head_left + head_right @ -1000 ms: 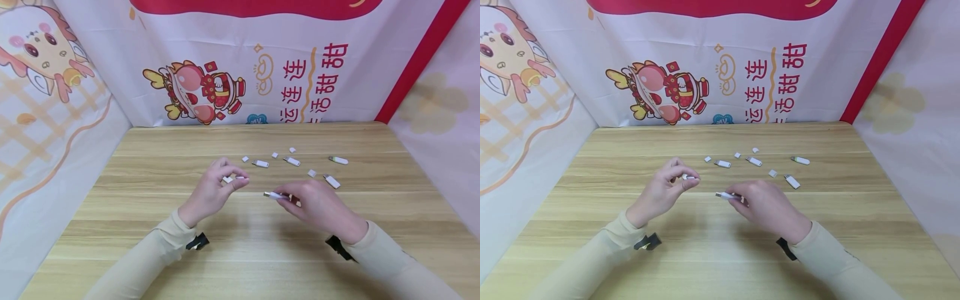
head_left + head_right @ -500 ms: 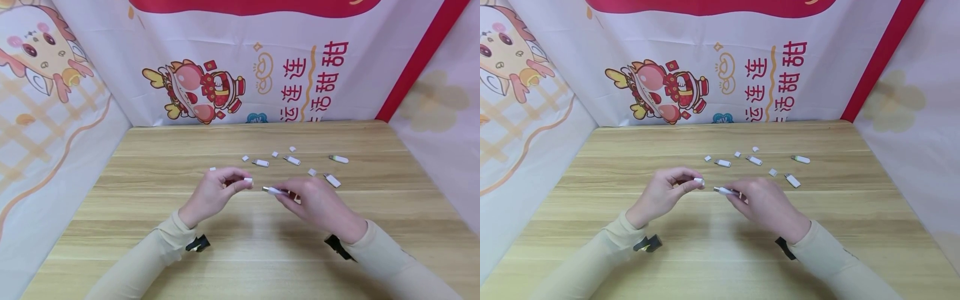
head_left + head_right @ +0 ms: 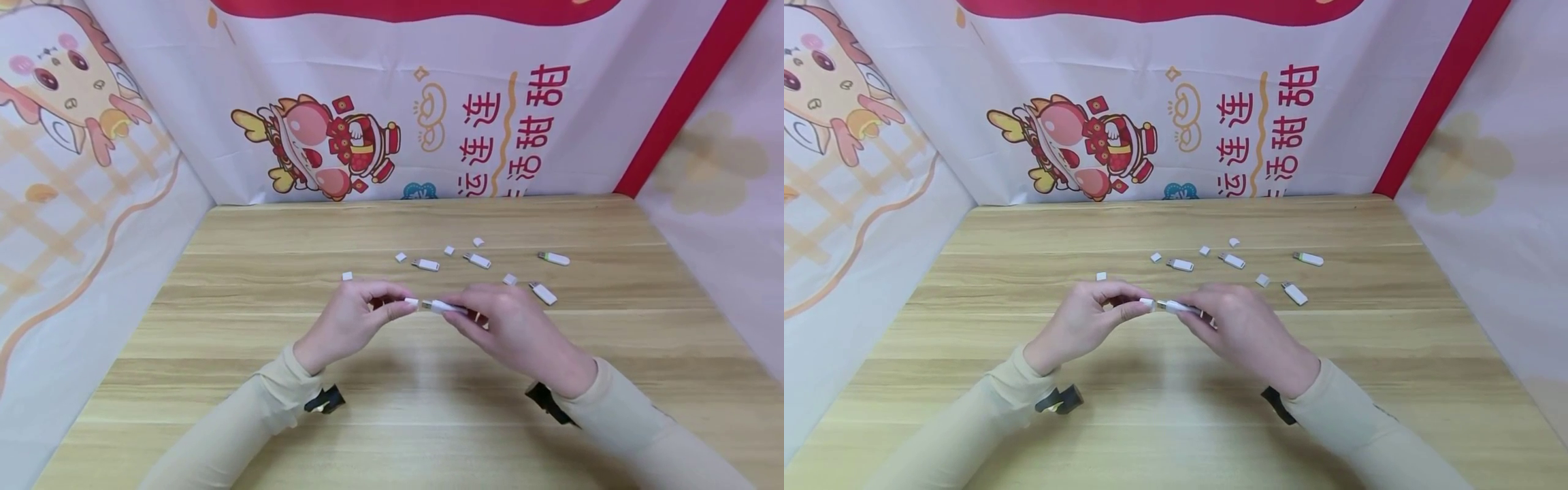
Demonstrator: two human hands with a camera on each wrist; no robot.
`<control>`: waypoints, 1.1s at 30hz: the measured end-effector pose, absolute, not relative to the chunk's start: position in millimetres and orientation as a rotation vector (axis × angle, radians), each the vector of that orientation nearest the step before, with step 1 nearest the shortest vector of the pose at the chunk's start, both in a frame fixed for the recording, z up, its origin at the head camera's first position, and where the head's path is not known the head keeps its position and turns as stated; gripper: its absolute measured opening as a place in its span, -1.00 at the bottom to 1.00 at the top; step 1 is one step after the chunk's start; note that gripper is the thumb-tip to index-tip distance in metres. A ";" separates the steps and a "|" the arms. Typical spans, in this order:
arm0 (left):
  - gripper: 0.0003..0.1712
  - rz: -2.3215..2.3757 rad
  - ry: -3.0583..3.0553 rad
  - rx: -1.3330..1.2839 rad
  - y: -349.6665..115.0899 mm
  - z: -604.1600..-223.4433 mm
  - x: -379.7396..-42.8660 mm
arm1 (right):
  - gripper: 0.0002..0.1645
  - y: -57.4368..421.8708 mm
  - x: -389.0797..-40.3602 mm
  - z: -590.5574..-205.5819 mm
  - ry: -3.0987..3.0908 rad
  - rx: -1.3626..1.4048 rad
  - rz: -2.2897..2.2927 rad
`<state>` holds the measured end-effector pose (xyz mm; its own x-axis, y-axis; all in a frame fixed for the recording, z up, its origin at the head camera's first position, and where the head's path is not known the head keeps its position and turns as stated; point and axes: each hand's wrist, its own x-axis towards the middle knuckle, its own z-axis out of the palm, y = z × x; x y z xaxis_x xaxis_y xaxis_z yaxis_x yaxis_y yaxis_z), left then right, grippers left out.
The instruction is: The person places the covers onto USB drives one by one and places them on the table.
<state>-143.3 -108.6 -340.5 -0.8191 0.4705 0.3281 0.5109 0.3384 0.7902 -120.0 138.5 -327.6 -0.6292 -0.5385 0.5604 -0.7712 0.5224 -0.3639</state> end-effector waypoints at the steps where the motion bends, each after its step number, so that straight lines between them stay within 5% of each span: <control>1: -0.88 -1.523 -2.531 -0.936 -108.4 -341.0 -143.3 | -0.76 138.0 -120.2 -327.5 -2.383 1.084 0.842; 33: -0.72 -1.592 -2.517 -0.969 -105.8 -343.2 -143.0 | -0.67 138.9 -128.8 -328.9 -2.759 0.853 1.401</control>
